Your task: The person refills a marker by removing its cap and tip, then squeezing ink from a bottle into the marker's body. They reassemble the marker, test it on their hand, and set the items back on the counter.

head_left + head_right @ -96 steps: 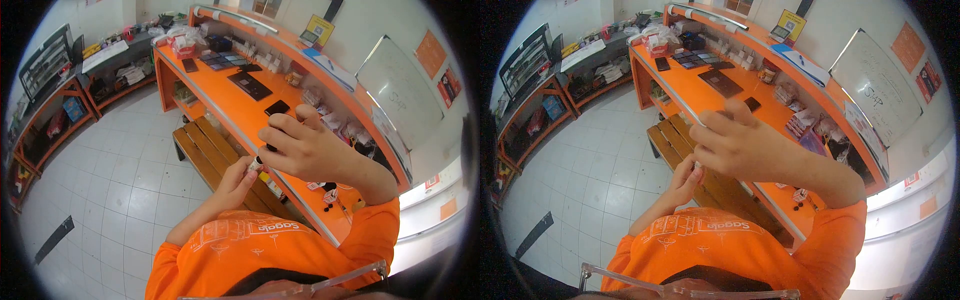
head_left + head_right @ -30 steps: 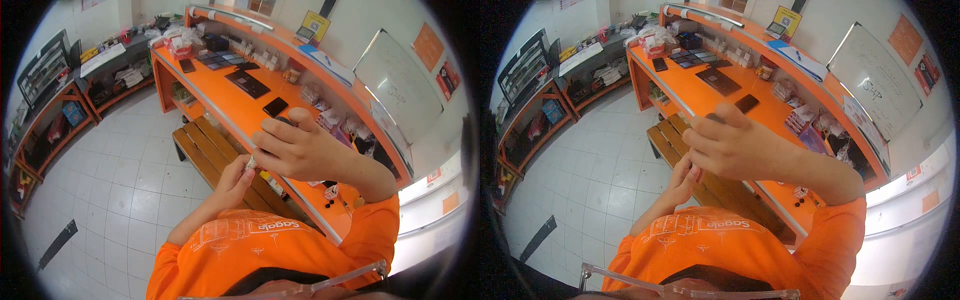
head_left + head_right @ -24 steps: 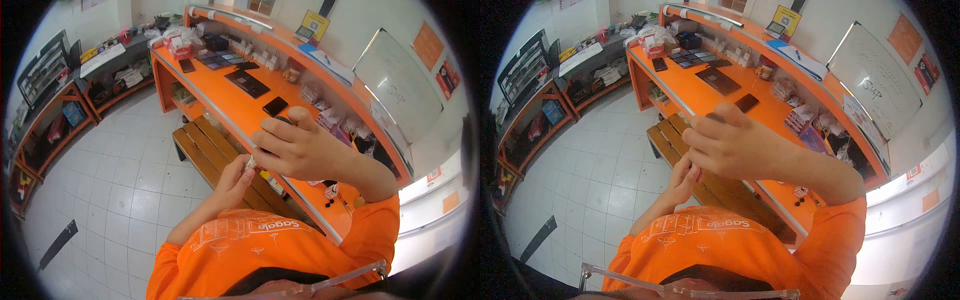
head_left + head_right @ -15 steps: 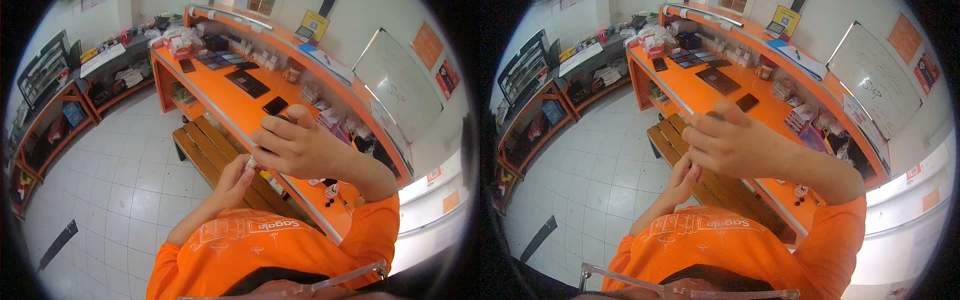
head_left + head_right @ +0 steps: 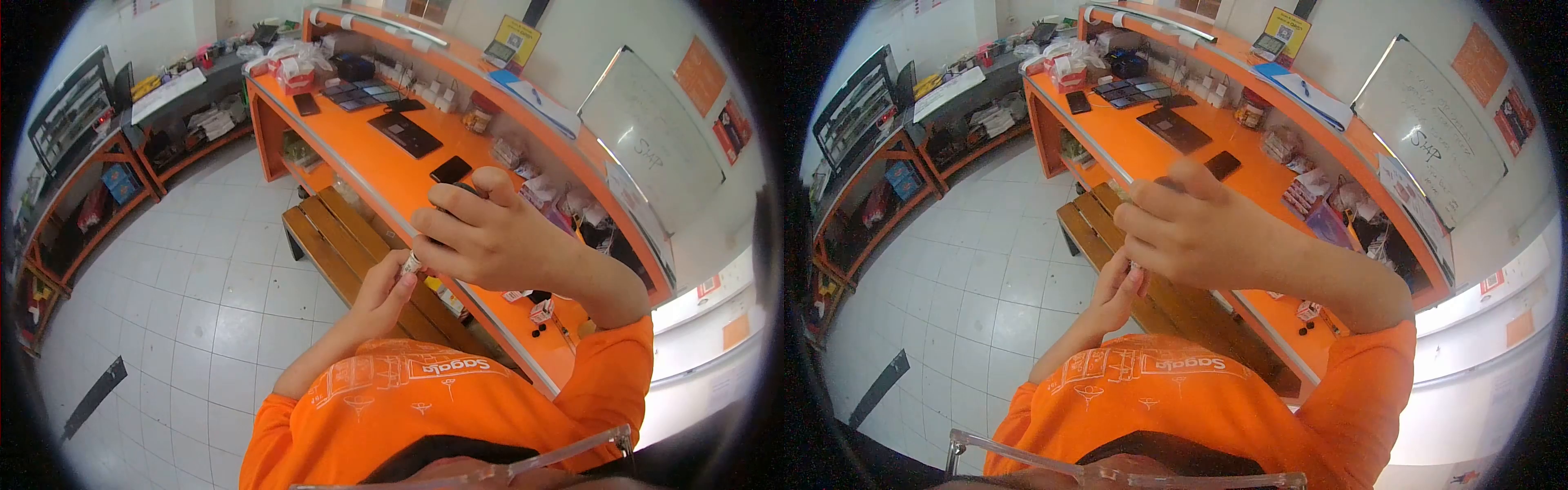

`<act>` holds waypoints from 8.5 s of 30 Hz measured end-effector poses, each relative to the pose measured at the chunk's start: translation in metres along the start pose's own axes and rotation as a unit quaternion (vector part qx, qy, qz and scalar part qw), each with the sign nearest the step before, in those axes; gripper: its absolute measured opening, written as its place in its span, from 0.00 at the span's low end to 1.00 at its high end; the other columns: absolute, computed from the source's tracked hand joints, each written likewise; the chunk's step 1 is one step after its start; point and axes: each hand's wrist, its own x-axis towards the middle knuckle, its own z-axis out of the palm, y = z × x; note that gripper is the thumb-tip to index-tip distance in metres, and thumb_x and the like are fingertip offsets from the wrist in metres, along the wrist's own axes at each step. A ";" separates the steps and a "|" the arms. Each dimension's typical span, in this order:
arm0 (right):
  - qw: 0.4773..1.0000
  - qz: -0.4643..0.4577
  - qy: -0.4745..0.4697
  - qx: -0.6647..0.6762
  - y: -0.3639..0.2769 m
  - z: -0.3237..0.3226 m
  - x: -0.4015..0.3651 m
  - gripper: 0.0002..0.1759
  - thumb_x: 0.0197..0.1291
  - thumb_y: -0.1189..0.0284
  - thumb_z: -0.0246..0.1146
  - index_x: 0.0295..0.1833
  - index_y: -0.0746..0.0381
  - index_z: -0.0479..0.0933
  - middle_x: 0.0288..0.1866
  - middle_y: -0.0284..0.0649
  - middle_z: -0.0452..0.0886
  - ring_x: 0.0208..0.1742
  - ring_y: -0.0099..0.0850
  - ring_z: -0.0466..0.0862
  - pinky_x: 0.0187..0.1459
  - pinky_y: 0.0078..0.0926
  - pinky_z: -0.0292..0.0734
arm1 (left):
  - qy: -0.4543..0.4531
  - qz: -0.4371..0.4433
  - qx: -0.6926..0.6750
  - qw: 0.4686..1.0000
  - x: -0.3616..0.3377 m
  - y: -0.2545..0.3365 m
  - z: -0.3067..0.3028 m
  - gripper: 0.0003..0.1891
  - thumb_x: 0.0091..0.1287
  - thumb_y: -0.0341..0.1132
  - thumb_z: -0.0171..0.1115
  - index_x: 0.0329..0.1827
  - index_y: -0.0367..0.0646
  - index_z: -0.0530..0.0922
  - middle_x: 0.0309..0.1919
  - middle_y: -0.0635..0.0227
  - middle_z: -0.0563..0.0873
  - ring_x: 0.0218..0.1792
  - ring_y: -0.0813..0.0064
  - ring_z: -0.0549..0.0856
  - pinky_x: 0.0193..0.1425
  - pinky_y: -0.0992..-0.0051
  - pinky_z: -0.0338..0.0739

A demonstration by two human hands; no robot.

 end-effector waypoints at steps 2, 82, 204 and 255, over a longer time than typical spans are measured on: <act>1.000 -0.002 0.000 -0.007 0.001 0.000 0.000 0.03 0.47 0.68 0.58 0.30 0.52 0.72 0.34 0.27 0.70 0.45 0.24 0.69 0.47 0.32 0.52 | -0.002 0.009 -0.011 1.000 0.000 -0.002 0.000 0.13 0.69 0.37 0.45 0.47 0.36 0.68 0.31 0.71 0.75 0.26 0.86 0.68 0.30 0.83 0.64; 0.997 0.000 -0.066 0.035 -0.004 0.003 0.008 0.07 0.46 0.67 0.57 0.31 0.57 0.73 0.35 0.31 0.71 0.44 0.26 0.70 0.48 0.29 0.56 | -0.023 -0.009 -0.009 1.000 -0.001 0.001 -0.011 0.11 0.68 0.33 0.44 0.47 0.37 0.68 0.34 0.69 0.77 0.27 0.85 0.68 0.31 0.84 0.65; 0.658 0.346 0.161 0.648 0.032 -0.024 0.019 0.22 0.50 0.67 0.68 0.47 0.67 0.70 0.38 0.37 0.75 0.38 0.22 0.76 0.40 0.19 0.75 | 0.004 0.008 -0.037 0.999 0.013 0.046 0.004 0.13 0.69 0.40 0.42 0.45 0.39 0.68 0.37 0.60 0.80 0.21 0.87 0.66 0.25 0.86 0.62; 0.578 0.325 0.067 0.745 0.015 0.008 0.007 0.30 0.49 0.73 0.68 0.57 0.62 0.64 0.40 0.34 0.74 0.39 0.20 0.75 0.40 0.15 0.73 | 0.025 0.011 -0.024 0.999 0.013 0.036 -0.002 0.14 0.69 0.41 0.42 0.45 0.38 0.68 0.36 0.60 0.81 0.21 0.86 0.67 0.26 0.85 0.64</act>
